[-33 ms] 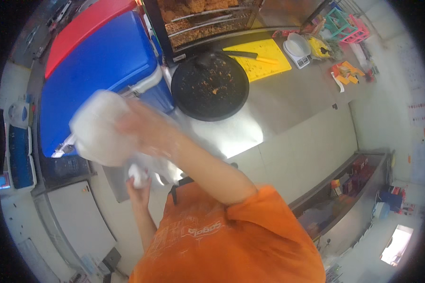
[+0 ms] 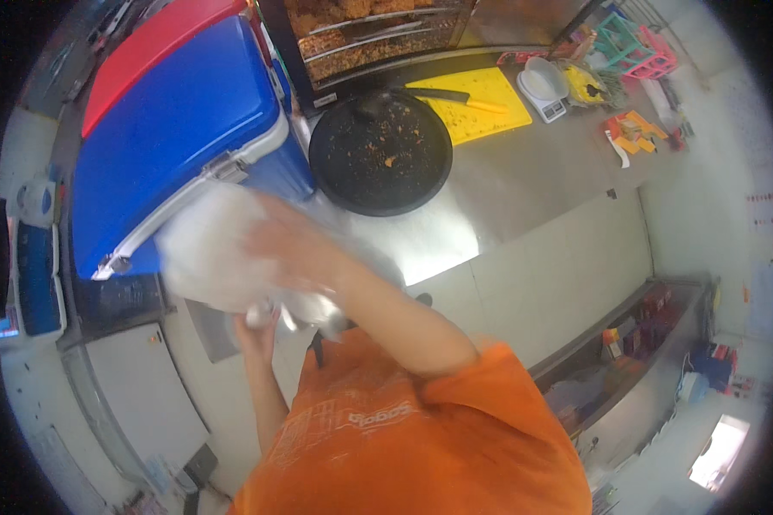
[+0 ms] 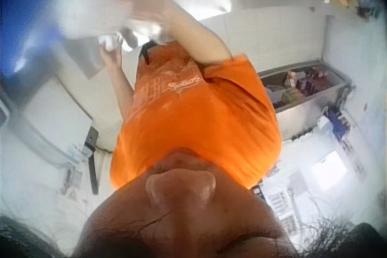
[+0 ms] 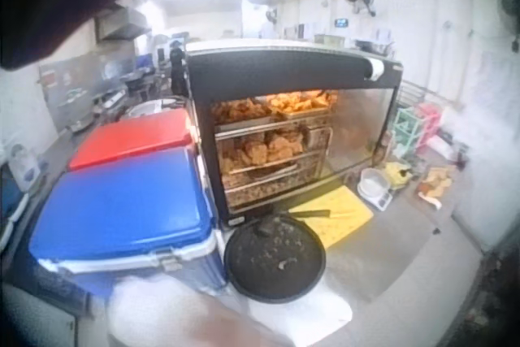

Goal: The person assembles takeout orders by placing fried chicken and noodles into boxes, adding steamed buns into plastic containers, and writing on an order slip. They then place the completed items into a plastic bag and seal it.

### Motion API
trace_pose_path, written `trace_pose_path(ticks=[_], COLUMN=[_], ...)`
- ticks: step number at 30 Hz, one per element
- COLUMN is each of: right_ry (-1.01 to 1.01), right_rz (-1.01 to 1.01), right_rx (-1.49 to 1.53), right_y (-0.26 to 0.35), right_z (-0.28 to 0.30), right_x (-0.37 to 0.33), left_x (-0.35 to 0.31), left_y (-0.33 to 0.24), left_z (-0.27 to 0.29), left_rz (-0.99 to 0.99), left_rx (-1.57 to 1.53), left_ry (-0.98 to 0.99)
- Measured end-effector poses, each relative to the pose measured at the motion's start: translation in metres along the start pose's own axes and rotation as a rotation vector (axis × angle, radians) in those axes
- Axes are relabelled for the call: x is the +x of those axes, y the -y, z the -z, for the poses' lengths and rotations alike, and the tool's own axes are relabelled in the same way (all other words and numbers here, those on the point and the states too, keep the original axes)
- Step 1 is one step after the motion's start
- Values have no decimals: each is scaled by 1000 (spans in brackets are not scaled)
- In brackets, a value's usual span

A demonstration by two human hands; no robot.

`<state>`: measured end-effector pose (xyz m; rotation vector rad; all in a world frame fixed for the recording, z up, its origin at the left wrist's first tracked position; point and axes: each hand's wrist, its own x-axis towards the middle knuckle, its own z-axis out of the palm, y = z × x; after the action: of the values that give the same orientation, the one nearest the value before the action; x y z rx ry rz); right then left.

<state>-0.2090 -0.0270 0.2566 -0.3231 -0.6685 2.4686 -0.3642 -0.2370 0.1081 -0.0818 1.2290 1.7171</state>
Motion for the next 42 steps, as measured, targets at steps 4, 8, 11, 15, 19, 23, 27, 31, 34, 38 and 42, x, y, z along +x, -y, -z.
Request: trace_pose_path(ticks=[4,8,11,15,19,23,27,31,34,38,42], right_ry=[-102,-591,-901,-979,-914,-827,-849,-749,-678,-695,-721], right_rz=[8,160,317,520,494,402,60,-139,-108,-6,-353], right_rx=[301,227,253,186,118,-71,-581,-445,-359,-192,-641], right_y=[14,33,64,121,213,312,404,461,484,524,605], right_z=[120,195,233,296,389,490,572,614,621,632,663], right_x=[-163,-295,-365,-396,-385,-355,-331,-306,-312,-339,-359], left_x=[84,101,82,58,59,69,94,117,113,107,113], left_y=[89,166,216,263,330,406,475,528,550,540,505], left_z=[-14,-65,-108,-161,-250,-363,-480,-587,-638,-646,-614], left_rz=[-496,-735,-787,-870,-874,-894,-835,-769,-644,-716,-713], left_rx=[718,1013,993,1021,992,939,989,969,911,888,1097], left_ry=[-142,-242,-338,-288,-166,-52,119,339,286,129,-107])
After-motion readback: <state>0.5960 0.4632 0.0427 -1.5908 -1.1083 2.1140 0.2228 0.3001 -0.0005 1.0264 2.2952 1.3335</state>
